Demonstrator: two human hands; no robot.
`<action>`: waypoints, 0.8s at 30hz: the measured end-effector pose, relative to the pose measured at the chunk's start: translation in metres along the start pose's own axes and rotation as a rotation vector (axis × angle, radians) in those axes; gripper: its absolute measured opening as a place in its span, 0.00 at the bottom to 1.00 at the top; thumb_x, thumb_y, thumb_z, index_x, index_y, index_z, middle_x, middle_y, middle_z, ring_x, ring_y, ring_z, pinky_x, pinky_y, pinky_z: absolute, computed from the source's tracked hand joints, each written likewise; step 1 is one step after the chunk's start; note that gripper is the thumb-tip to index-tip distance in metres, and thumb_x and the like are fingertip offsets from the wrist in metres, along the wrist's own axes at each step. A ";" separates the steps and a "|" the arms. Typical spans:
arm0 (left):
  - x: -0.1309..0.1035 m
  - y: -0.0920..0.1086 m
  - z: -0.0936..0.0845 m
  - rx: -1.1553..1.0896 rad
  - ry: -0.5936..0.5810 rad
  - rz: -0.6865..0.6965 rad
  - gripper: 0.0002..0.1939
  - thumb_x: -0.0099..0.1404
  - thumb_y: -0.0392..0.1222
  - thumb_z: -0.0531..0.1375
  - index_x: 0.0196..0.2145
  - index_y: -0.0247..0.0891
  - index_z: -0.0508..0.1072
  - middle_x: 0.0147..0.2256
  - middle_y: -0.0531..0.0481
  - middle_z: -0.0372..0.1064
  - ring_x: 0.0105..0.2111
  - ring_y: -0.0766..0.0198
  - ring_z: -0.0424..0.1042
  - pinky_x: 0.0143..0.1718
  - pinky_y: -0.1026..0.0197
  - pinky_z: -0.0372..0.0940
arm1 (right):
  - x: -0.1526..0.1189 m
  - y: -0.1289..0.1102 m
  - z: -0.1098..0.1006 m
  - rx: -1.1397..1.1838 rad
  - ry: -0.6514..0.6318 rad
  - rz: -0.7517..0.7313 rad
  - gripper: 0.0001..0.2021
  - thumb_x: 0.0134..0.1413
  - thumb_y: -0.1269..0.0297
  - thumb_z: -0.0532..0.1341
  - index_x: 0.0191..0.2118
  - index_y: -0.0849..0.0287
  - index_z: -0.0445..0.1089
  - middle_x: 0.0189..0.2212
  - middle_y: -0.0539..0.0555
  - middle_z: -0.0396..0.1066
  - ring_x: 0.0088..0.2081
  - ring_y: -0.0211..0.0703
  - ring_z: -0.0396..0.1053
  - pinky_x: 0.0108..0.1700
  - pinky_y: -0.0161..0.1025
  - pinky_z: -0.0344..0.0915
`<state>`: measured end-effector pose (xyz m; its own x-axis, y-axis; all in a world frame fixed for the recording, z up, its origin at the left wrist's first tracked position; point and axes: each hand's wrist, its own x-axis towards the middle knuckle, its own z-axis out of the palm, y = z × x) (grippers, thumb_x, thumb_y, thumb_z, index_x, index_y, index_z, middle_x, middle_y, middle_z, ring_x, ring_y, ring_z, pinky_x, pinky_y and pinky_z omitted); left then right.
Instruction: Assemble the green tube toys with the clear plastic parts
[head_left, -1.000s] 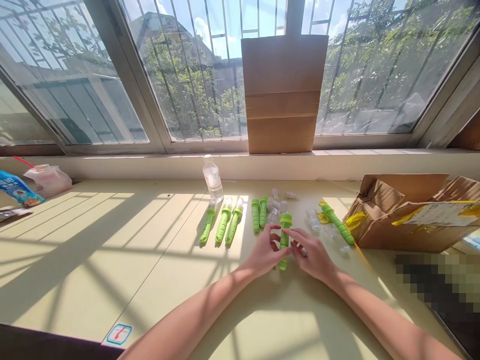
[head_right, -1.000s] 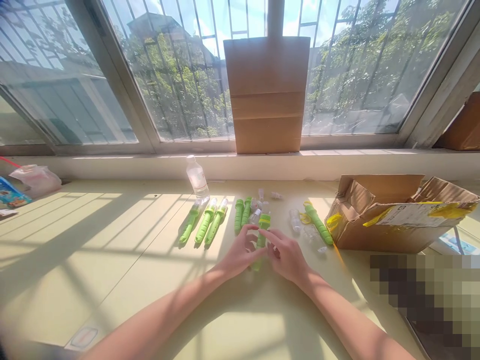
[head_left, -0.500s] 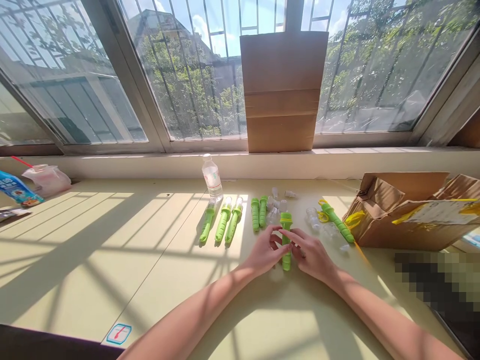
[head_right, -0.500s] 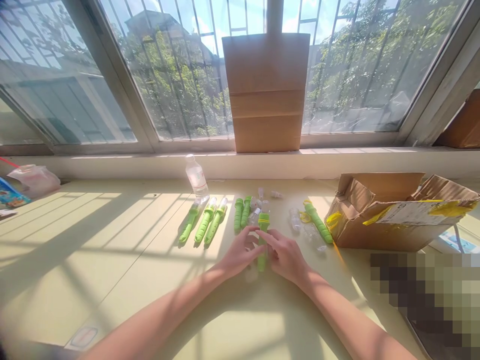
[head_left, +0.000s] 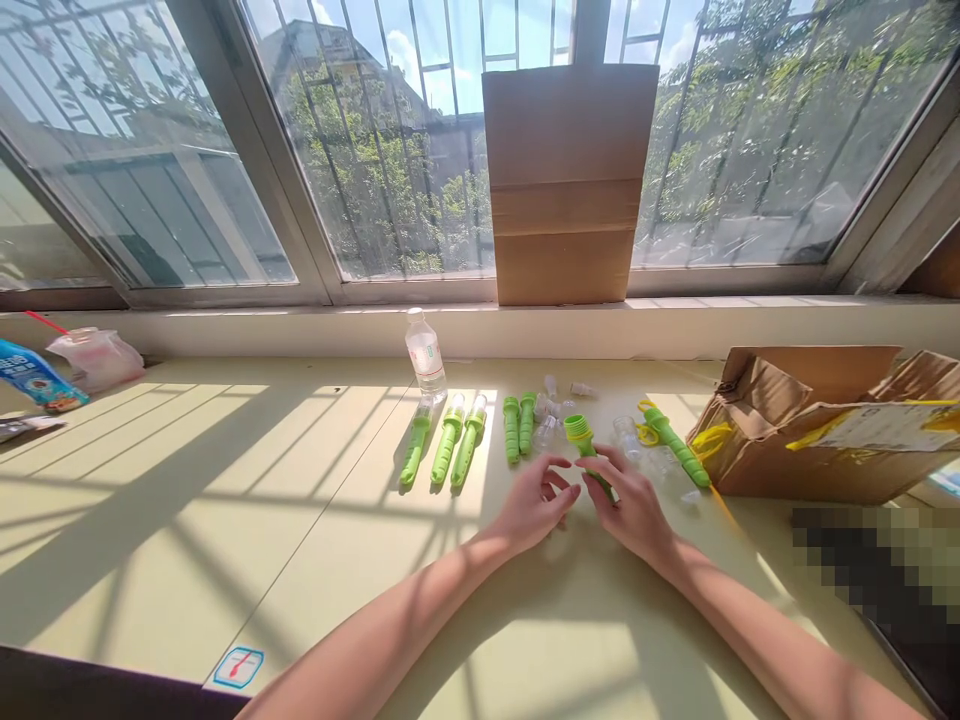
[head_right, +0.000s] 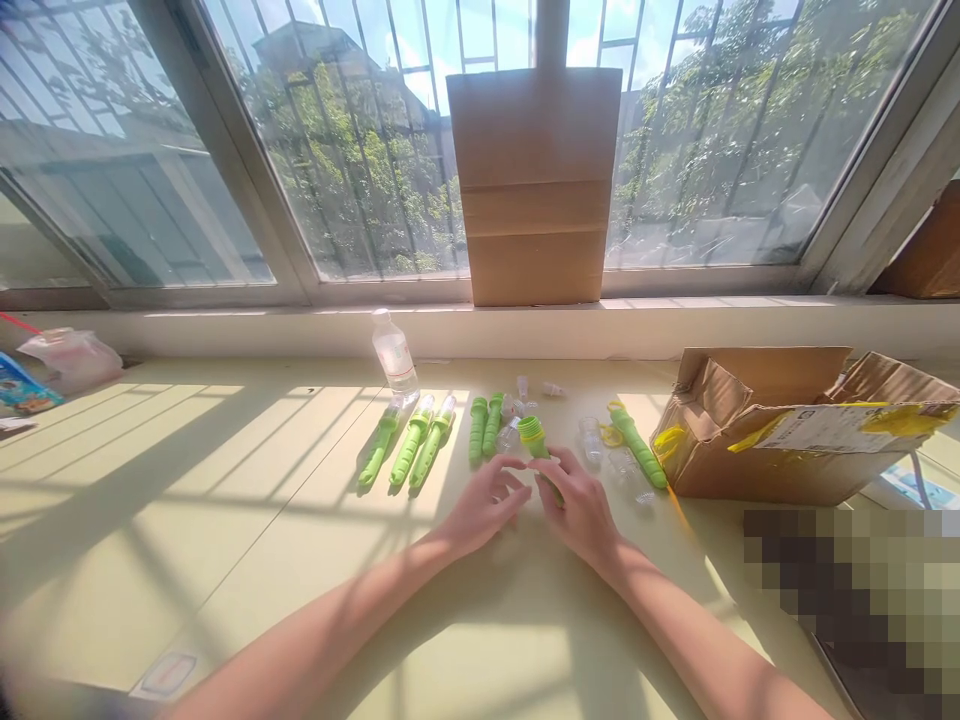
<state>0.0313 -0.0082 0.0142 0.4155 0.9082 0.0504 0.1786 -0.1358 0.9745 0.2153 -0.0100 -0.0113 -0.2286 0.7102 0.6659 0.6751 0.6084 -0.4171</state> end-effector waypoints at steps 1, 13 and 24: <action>0.000 0.000 0.000 0.001 0.007 -0.001 0.22 0.64 0.56 0.60 0.48 0.40 0.66 0.35 0.50 0.72 0.22 0.67 0.72 0.22 0.64 0.65 | 0.000 0.001 0.000 -0.011 0.005 0.003 0.12 0.63 0.69 0.53 0.46 0.53 0.71 0.48 0.58 0.71 0.37 0.42 0.74 0.34 0.35 0.69; 0.006 -0.004 -0.006 0.157 0.256 0.109 0.15 0.66 0.52 0.57 0.46 0.41 0.66 0.33 0.48 0.73 0.26 0.64 0.71 0.27 0.61 0.64 | 0.001 0.000 0.000 -0.045 0.022 0.011 0.11 0.65 0.67 0.52 0.44 0.53 0.72 0.48 0.58 0.72 0.33 0.39 0.73 0.34 0.35 0.68; 0.007 -0.008 -0.008 0.358 0.503 0.249 0.12 0.66 0.46 0.59 0.46 0.44 0.67 0.43 0.46 0.71 0.40 0.57 0.72 0.36 0.58 0.66 | 0.001 0.003 0.002 -0.129 0.020 -0.001 0.16 0.67 0.64 0.51 0.53 0.48 0.72 0.51 0.58 0.69 0.31 0.37 0.72 0.30 0.35 0.68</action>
<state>0.0257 0.0022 0.0090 0.0310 0.8950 0.4450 0.4525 -0.4096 0.7922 0.2163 -0.0067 -0.0132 -0.2163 0.7015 0.6791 0.7600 0.5575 -0.3339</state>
